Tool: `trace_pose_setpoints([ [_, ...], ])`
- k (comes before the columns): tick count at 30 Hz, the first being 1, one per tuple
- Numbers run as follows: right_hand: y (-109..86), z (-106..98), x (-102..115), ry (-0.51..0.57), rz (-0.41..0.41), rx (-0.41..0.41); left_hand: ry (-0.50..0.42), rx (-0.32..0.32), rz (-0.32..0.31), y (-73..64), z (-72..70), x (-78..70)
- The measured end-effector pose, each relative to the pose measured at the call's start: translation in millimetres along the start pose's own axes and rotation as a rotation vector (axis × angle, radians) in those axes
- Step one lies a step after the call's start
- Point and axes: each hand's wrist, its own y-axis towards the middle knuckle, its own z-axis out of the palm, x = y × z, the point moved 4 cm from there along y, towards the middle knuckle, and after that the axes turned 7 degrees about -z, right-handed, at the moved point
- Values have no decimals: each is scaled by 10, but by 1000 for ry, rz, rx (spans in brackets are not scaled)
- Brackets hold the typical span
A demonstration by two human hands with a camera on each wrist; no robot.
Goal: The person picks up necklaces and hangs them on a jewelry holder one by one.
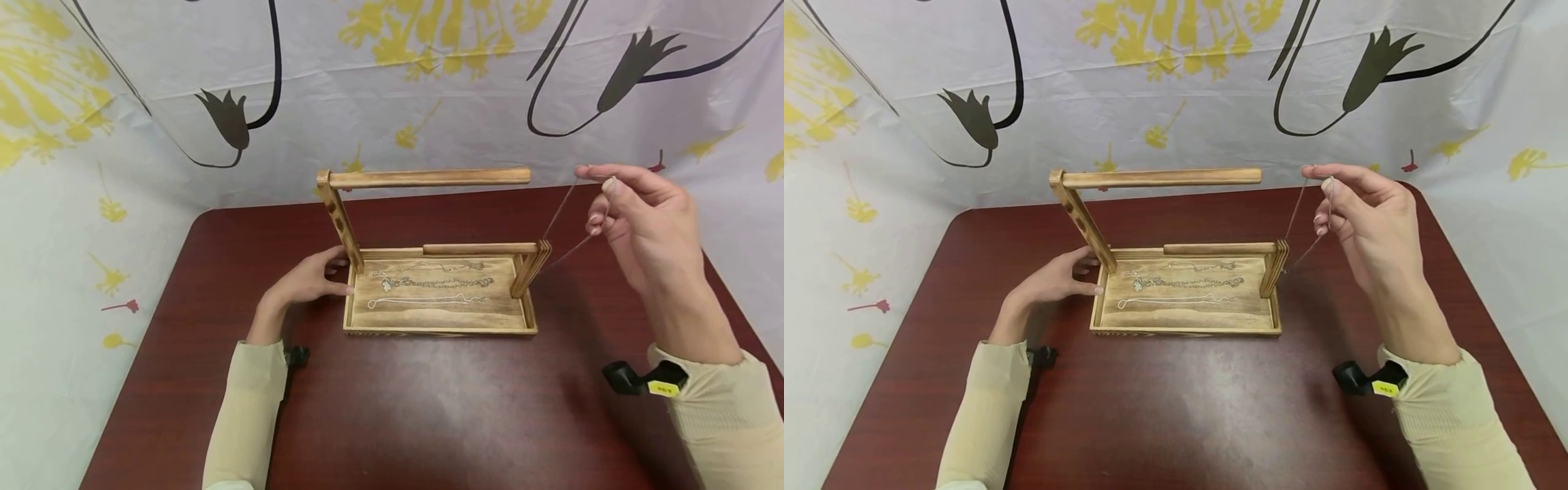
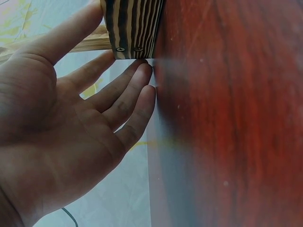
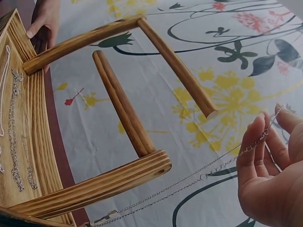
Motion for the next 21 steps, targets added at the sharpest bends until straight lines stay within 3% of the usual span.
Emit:
trace_pose_setpoints([
  [21,207,136,-131,-35,57,10,6,-1,14,4,-1,16],
])
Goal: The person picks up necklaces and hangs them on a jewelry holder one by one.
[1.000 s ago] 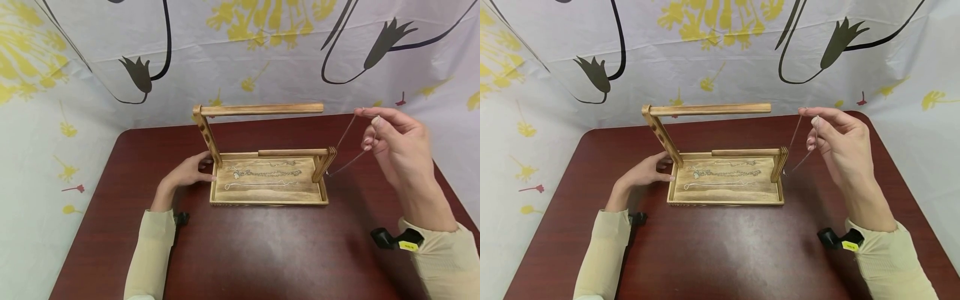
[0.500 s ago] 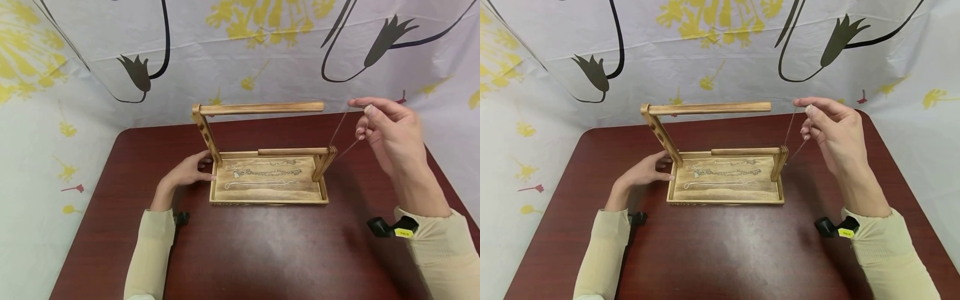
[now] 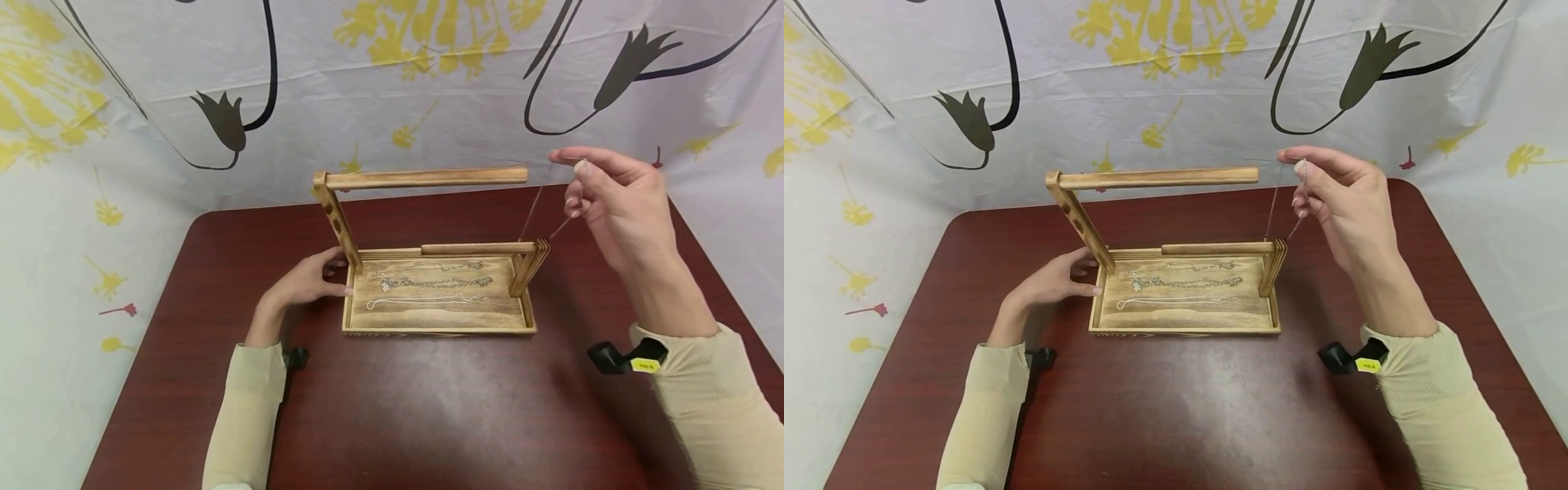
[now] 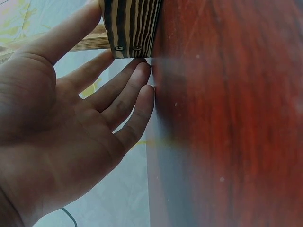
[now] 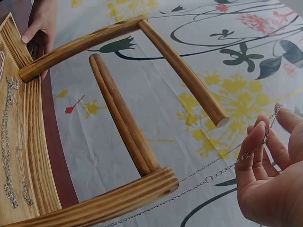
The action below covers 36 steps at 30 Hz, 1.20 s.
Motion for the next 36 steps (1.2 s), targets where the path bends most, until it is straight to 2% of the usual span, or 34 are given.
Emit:
trace_pose_setpoints([
  [15,47,163,-86,-71,26,19,-23,10,-1,15,6,22],
  [23,53,278,-125,-27,28,47,-1,-1,-7,18,-11,31],
  [36,32,428,-228,-3,59,102,-19,-7,2,25,-8,20],
])
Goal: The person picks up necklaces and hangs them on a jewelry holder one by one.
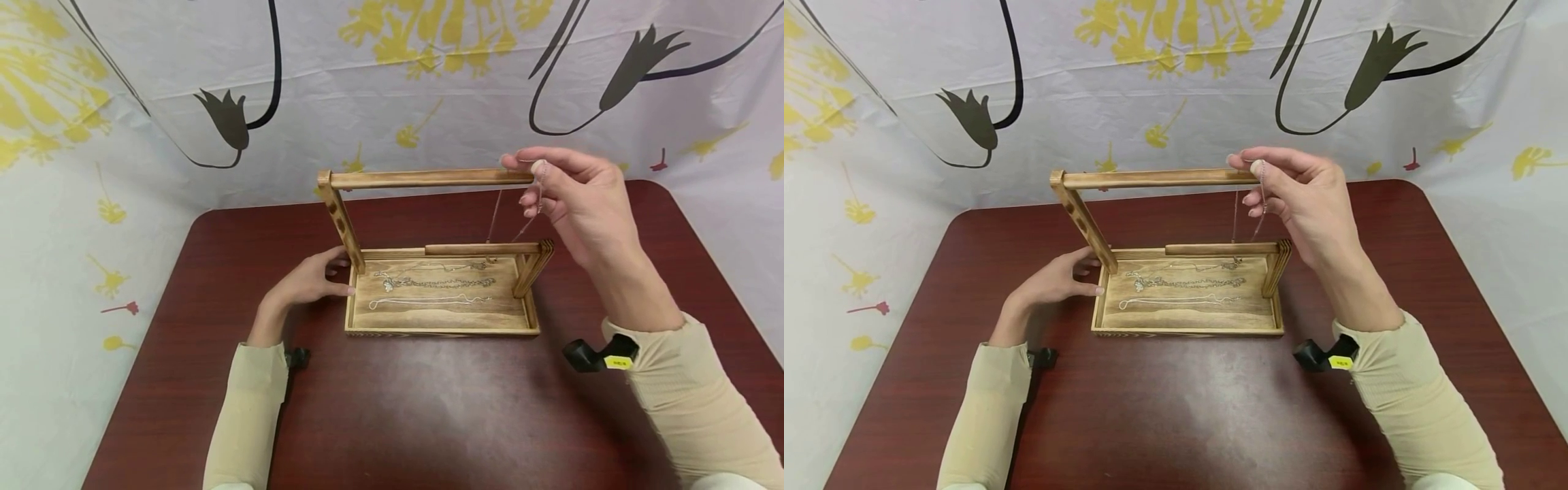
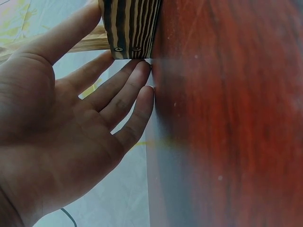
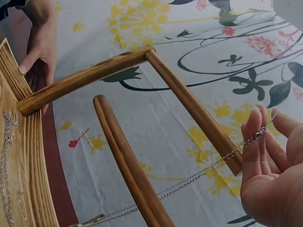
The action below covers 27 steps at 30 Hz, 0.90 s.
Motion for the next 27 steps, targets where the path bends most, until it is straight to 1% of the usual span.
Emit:
trace_pose_setpoints([
  [2,-5,25,-15,-11,6,4,4,-1,0,-5,-1,-5],
  [9,-9,112,-55,-123,-8,-10,20,-6,-9,-22,-3,-15],
  [12,-1,144,-68,-125,-1,-8,22,-5,-5,-16,-1,-14],
  [18,30,232,-117,-113,32,24,17,-7,-17,-16,-4,-11],
  [21,39,278,-147,-115,46,32,12,1,-13,-14,-2,-17],
  [27,47,359,-204,-87,86,43,-3,11,-10,-18,-2,-18],
])
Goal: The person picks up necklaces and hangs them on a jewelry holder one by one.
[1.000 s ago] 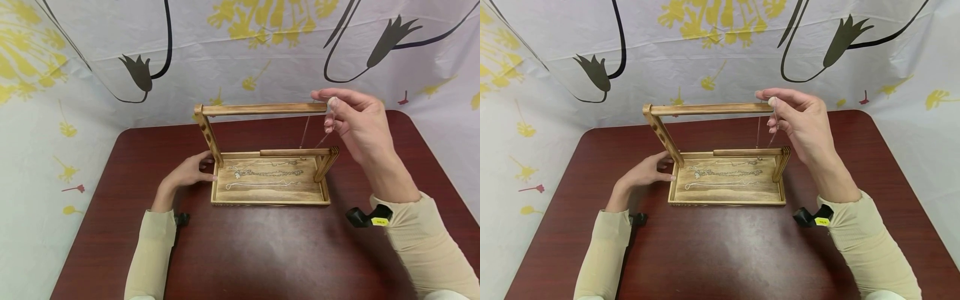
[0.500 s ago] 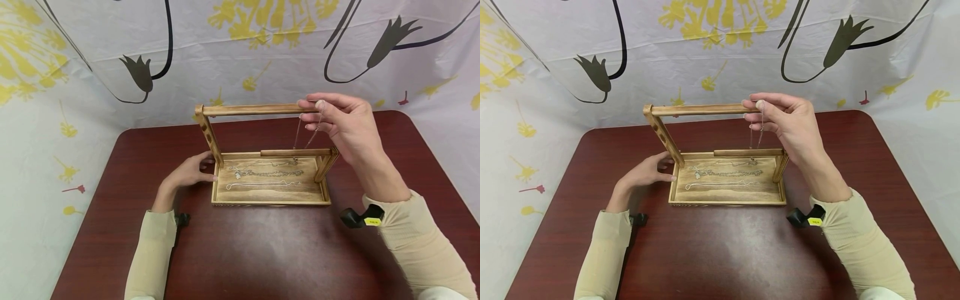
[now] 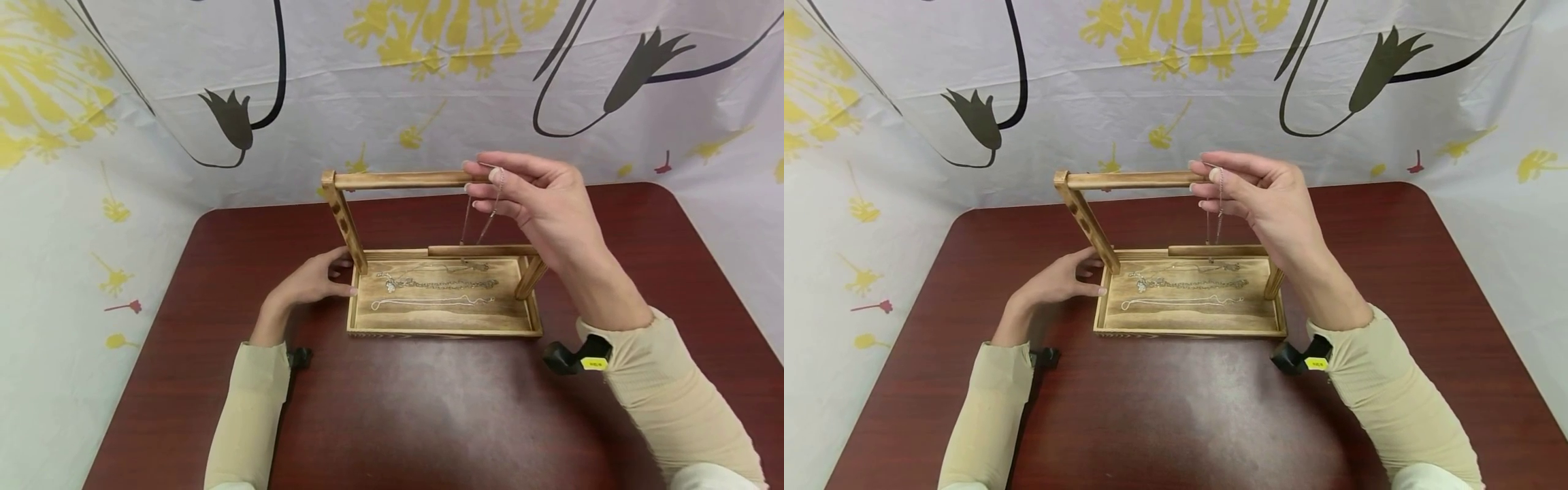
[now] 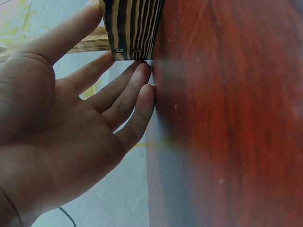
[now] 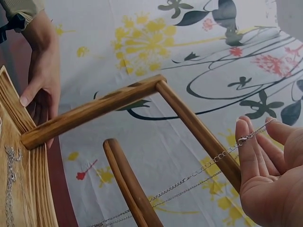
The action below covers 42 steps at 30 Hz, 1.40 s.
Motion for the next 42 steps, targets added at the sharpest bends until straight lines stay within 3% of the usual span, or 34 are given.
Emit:
trace_pose_setpoints([
  [19,81,259,-139,-37,42,69,-45,9,-20,-1,12,5],
  [42,193,609,-336,-19,98,172,-2,-10,-29,5,23,-20],
])
